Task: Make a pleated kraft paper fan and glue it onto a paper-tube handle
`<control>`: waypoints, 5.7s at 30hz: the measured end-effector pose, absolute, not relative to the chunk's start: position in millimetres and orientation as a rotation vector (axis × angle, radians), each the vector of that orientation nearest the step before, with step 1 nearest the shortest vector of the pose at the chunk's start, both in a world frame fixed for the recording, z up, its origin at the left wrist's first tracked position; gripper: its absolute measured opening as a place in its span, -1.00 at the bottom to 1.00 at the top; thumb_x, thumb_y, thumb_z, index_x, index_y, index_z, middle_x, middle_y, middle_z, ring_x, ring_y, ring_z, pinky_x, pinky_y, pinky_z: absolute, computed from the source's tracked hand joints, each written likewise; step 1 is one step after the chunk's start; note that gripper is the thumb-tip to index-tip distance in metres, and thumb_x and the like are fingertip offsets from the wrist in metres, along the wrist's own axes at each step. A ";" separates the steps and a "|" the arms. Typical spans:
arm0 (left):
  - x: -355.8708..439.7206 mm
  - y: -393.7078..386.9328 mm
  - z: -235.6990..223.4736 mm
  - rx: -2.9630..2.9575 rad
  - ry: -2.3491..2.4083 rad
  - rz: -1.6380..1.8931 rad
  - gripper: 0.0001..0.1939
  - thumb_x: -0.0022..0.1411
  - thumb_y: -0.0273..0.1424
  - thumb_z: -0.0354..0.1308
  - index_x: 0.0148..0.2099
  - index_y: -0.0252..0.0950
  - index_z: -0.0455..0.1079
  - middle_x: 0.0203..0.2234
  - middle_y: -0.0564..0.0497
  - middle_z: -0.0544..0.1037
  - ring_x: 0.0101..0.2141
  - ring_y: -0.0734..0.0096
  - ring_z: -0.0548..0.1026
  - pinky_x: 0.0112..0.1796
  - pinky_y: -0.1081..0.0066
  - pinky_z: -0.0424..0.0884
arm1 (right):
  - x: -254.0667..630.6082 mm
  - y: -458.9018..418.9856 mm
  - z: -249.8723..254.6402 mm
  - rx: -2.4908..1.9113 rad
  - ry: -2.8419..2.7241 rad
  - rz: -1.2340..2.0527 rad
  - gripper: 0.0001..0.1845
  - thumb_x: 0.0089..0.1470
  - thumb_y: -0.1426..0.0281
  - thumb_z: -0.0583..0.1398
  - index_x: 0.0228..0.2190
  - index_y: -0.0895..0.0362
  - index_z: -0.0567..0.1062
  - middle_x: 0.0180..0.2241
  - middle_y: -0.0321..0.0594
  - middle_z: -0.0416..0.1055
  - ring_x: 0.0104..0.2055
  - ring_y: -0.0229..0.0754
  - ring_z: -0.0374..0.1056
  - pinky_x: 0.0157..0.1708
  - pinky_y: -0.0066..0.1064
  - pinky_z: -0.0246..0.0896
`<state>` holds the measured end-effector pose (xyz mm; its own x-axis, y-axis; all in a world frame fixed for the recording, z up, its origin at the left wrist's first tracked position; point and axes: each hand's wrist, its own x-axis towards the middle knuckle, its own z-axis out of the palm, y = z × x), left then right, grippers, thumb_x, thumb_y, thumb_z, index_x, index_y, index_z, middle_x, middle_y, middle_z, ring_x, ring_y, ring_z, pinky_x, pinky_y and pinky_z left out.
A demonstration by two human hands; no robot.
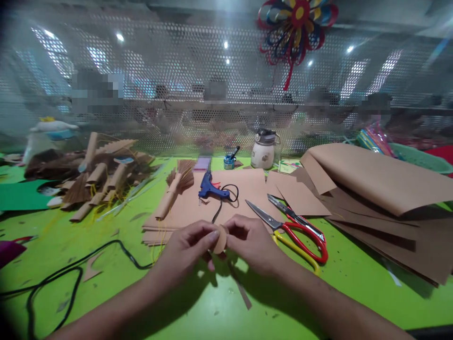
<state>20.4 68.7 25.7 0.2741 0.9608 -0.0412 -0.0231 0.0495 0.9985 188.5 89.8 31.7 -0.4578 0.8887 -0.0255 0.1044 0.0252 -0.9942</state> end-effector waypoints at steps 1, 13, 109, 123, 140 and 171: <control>20.4 67.3 24.2 1.364 1.044 0.988 -0.79 0.23 -0.31 0.08 -0.24 -0.38 0.41 -0.46 -0.05 0.49 -0.51 0.44 0.45 -0.51 0.46 0.40 | 187.9 88.2 31.1 -1.068 -1.679 1.384 -0.78 0.00 0.28 0.24 -0.49 0.20 0.46 -0.49 -0.22 0.38 -0.44 -0.21 0.31 -0.41 -0.35 0.19; 20.5 63.5 19.7 1.661 0.888 0.778 -0.67 0.34 -0.23 -0.14 -0.12 -0.33 0.33 -0.40 -0.05 0.46 -0.43 0.41 0.46 -0.49 0.48 0.38 | 197.9 87.9 30.1 -1.136 -1.790 1.225 -0.75 0.01 0.33 0.16 -0.61 0.18 0.35 -0.60 -0.30 0.28 -0.53 -0.29 0.16 -0.52 -0.42 0.06; 15.8 74.1 10.9 1.099 0.903 0.821 -0.82 0.11 -0.35 0.24 -0.28 -0.35 0.38 -0.52 0.07 0.42 -0.53 0.57 0.31 -0.48 0.52 0.17 | 195.6 89.2 20.7 -1.096 -1.555 1.378 -0.72 0.01 0.25 0.24 -0.55 0.21 0.42 -0.60 -0.36 0.26 -0.55 -0.36 0.12 -0.54 -0.47 0.03; 17.5 75.2 9.1 1.060 1.048 0.833 -0.67 0.21 -0.23 0.08 -0.47 -0.37 0.40 -0.63 0.03 0.39 -0.61 0.57 0.28 -0.54 0.53 0.15 | 190.8 87.5 13.9 -1.120 -1.549 1.487 -0.66 0.05 0.21 0.18 -0.58 0.21 0.39 -0.67 -0.40 0.18 -0.61 -0.38 0.05 -0.59 -0.47 -0.05; 10.7 87.5 10.8 1.191 1.107 1.009 -0.72 0.13 -0.20 0.16 -0.39 -0.35 0.36 -0.61 0.05 0.40 -0.57 0.52 0.34 -0.51 0.50 0.26 | 197.6 104.2 1.5 -1.128 -1.613 1.412 -0.65 0.04 0.18 0.17 -0.59 0.19 0.37 -0.67 -0.35 0.23 -0.63 -0.37 0.08 -0.61 -0.48 -0.06; 3.7 94.6 2.9 1.721 1.340 1.046 -0.68 0.15 -0.31 0.10 -0.05 -0.31 0.35 -0.44 0.01 0.46 -0.47 0.43 0.39 -0.42 0.45 0.32 | 199.7 113.4 -4.2 -1.222 -1.921 0.976 -0.75 -0.01 0.36 0.14 -0.63 0.20 0.41 -0.65 -0.36 0.20 -0.56 -0.33 0.09 -0.56 -0.49 -0.05</control>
